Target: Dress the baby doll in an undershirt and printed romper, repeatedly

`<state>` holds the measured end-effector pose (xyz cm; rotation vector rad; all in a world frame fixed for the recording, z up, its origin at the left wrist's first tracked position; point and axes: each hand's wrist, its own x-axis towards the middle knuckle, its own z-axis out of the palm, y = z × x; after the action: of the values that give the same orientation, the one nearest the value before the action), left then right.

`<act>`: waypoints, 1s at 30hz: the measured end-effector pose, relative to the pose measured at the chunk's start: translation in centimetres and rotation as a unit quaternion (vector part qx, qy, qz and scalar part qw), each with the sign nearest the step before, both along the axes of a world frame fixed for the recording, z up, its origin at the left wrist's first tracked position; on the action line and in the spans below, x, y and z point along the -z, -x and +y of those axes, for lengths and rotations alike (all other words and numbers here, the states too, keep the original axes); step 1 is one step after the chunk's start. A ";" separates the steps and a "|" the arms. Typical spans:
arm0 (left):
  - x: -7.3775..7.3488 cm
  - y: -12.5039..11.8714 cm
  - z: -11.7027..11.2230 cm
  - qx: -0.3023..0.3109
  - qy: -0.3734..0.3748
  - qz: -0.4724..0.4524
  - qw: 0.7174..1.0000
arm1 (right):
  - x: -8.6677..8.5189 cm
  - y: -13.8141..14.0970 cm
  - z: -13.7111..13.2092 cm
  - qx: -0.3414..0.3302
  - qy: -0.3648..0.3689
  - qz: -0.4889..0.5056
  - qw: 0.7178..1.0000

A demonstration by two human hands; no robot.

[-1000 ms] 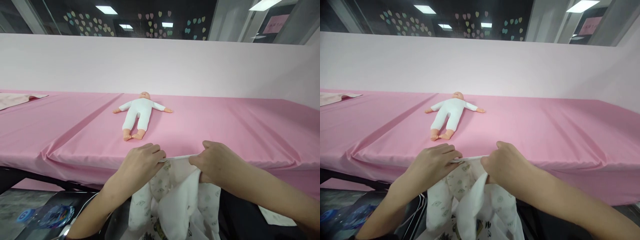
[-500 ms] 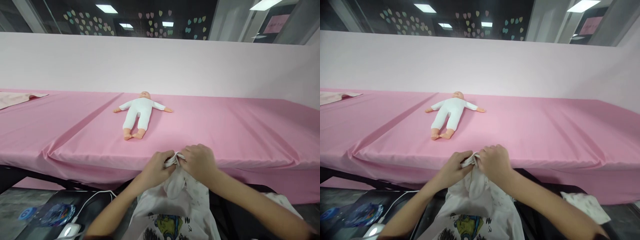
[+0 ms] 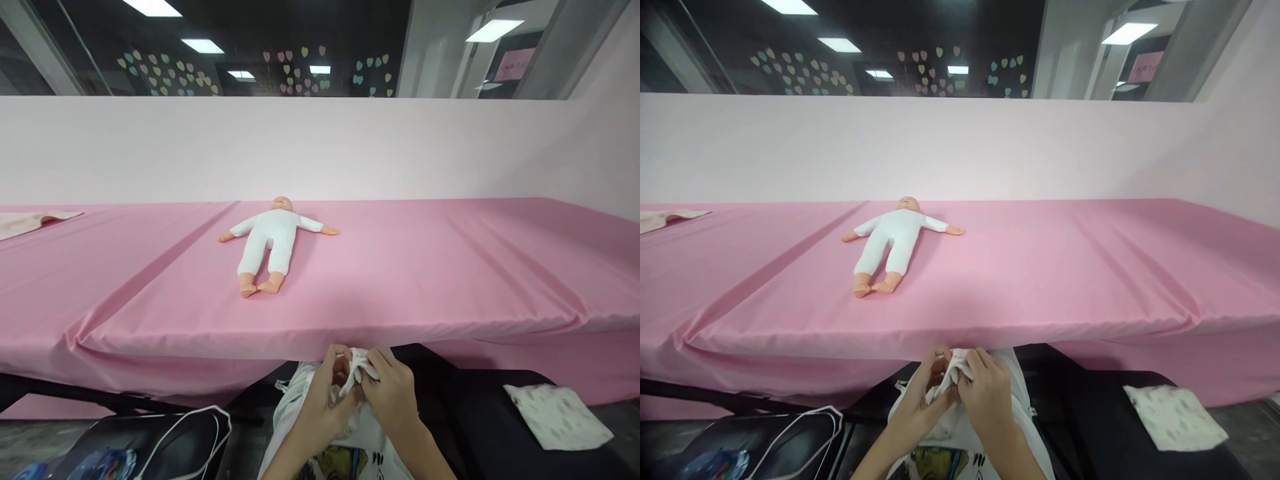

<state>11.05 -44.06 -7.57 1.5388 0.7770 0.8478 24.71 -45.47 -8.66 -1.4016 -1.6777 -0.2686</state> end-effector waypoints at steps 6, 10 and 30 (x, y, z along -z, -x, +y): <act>1.0 -0.6 0.0 -0.053 0.014 -0.033 0.998 | 0.7 0.5 -0.3 0.001 -0.052 0.062 0.997; 0.6 -0.7 -0.2 -0.127 0.086 -0.125 0.980 | -0.2 1.5 -1.2 -0.074 -0.037 0.103 0.991; -2.4 2.2 1.9 -0.107 -0.115 0.014 0.988 | -0.7 1.2 -1.6 -0.219 -0.035 0.331 0.917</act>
<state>8.84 -42.20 -5.14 1.6918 0.9011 1.1073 23.49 -47.04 -7.95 -0.8790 -1.3306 0.3672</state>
